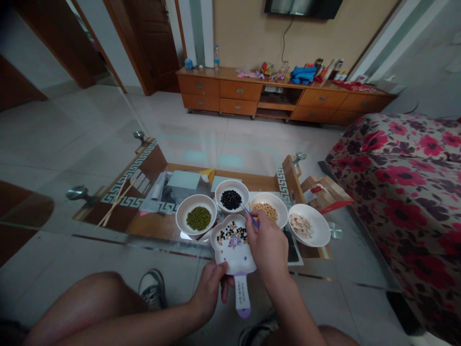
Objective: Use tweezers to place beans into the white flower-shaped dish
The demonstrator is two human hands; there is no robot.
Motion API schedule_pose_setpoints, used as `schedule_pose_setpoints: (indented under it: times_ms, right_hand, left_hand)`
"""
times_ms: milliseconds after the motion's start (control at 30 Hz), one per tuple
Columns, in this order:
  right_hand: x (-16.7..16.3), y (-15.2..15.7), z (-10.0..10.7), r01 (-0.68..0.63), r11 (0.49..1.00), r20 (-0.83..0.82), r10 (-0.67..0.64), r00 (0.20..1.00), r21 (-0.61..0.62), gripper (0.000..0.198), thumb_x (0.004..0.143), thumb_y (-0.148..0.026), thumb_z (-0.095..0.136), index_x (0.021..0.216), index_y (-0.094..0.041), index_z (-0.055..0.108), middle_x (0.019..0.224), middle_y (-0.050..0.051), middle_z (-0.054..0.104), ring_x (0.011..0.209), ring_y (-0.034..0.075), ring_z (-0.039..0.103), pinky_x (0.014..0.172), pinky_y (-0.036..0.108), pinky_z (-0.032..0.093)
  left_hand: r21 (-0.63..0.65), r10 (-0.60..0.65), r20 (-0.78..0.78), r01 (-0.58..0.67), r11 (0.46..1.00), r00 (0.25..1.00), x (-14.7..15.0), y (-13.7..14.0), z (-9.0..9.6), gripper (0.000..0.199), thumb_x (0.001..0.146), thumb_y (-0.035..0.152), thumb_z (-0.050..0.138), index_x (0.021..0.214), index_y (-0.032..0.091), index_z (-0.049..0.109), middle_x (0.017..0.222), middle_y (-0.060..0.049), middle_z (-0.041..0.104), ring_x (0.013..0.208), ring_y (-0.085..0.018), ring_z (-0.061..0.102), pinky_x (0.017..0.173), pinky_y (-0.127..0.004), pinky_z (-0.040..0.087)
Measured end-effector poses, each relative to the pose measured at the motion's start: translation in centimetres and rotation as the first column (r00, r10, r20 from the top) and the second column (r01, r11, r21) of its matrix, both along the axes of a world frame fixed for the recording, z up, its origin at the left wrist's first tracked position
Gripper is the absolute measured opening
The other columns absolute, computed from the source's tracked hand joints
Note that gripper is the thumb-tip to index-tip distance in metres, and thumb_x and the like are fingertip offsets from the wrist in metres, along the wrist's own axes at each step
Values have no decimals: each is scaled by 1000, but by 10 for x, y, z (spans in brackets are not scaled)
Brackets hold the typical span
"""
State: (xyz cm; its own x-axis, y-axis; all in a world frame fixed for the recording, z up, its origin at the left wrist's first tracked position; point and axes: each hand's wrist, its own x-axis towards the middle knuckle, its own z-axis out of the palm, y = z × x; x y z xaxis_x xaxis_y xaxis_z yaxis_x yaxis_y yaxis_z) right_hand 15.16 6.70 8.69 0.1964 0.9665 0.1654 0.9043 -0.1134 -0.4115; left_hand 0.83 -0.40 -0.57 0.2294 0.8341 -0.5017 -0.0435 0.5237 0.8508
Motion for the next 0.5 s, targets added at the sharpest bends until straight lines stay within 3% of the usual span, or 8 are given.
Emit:
schedule_pose_setpoints:
  times_ms: [133,500]
  right_hand:
    - [13,-9,2,31,999,15,-30,999,-36,27,88,-45,49,91,-23,66,75,4,72,66,19,66,59,26,38]
    - [39,-31,12,-61,950,178,119,977,-306,19,83,-40,52,79,-25,63,73,1,71,66,18,66,54,25,32]
  left_hand:
    - [7,-7,-12,7,1000,1000,0,0,1,64,80,71,37,51,17,57,36,1,41,33,-10,37,43,-25,28]
    - [5,-2,-18,2,1000,1000,-1,1,4,64,79,72,37,51,17,56,39,0,44,35,-10,38,43,-24,28]
